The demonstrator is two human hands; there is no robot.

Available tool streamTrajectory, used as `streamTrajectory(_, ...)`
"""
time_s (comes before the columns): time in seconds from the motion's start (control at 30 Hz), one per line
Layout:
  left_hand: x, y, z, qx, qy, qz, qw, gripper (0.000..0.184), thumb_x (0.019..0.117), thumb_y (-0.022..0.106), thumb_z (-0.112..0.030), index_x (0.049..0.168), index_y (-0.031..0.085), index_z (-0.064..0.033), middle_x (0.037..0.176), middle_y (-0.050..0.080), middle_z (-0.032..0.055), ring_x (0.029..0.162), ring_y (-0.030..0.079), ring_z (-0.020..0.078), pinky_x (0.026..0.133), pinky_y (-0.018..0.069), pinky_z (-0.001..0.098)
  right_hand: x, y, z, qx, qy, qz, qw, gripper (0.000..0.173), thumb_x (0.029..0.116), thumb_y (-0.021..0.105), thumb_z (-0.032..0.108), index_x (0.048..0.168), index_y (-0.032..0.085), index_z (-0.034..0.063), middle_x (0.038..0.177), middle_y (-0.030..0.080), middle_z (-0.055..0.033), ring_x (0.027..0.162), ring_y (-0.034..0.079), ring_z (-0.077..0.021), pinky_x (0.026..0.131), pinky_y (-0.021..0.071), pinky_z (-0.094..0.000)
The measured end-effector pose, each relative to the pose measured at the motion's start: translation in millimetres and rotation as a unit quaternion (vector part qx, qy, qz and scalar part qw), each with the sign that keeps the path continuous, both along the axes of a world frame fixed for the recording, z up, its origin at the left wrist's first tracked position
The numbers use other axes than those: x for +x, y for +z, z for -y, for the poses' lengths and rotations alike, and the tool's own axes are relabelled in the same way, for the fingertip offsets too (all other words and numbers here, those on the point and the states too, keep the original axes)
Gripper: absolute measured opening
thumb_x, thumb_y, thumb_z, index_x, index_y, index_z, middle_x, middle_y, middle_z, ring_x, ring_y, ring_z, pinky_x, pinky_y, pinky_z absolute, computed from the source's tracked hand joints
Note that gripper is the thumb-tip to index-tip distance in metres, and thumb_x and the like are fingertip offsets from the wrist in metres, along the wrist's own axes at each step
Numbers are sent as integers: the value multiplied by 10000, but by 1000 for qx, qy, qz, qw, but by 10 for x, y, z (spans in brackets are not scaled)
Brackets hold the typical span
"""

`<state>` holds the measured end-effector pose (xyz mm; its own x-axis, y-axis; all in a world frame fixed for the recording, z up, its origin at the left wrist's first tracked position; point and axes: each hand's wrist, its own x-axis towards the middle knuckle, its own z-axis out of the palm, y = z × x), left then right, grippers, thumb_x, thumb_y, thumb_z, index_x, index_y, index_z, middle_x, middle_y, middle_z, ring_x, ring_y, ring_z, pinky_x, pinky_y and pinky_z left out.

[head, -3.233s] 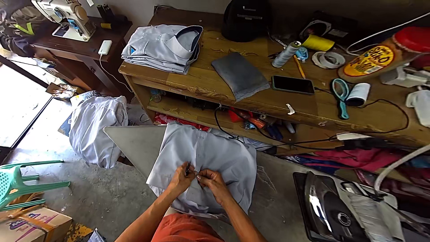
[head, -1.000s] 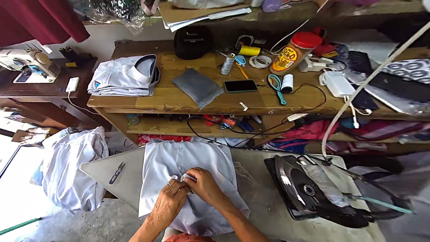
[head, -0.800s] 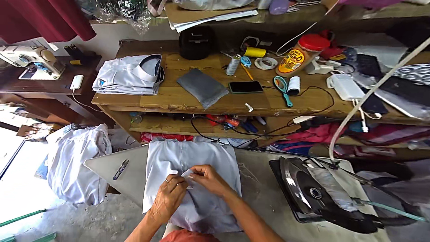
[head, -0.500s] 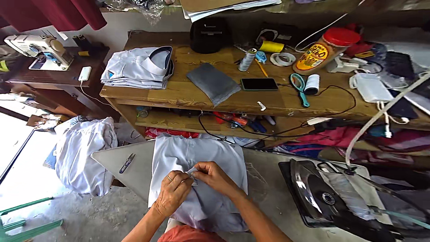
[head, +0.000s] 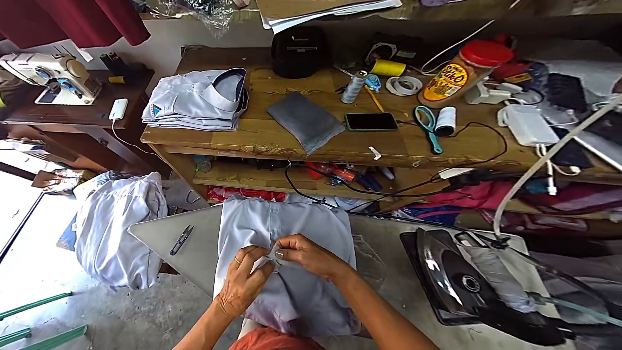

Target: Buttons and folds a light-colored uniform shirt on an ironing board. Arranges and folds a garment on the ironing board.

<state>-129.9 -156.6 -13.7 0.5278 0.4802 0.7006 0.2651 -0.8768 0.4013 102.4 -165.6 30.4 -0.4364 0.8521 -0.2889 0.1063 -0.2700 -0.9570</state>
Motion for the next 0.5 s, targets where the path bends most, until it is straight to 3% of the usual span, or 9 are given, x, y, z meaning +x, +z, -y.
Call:
streamTrajectory(0.2, 37, -16, -2, -10, -10, 0, 1000, 123, 1013, 597, -114, 1088, 693, -129, 1225, 689, 125, 1232, 635, 245, 1073, 518, 373, 49, 73, -66, 21, 21, 27, 999, 226, 1025, 557, 156, 818, 626, 94, 663, 487, 75, 604, 458, -6, 578, 378, -207)
streamTrajectory(0.33, 37, -10, 5, -23, -3, -4, 1000, 125, 1017, 589, -121, 1086, 692, -140, 1226, 688, 108, 1241, 628, 232, 1076, 514, 368, 46, 110, -77, 63, 31, 51, 996, 190, 1016, 567, 153, 870, 637, 53, 674, 482, 53, 603, 444, -10, 574, 369, -204)
streamTrajectory(0.5, 64, -39, 24, -43, 13, 3, 999, 123, 1012, 599, -155, 1070, 708, -141, 1172, 692, 104, 1191, 640, 204, 1044, 523, 343, 42, 118, -39, 155, 31, 58, 986, 197, 998, 601, 115, 1061, 685, -51, 874, 660, -102, 763, 597, -91, 723, 504, -261)
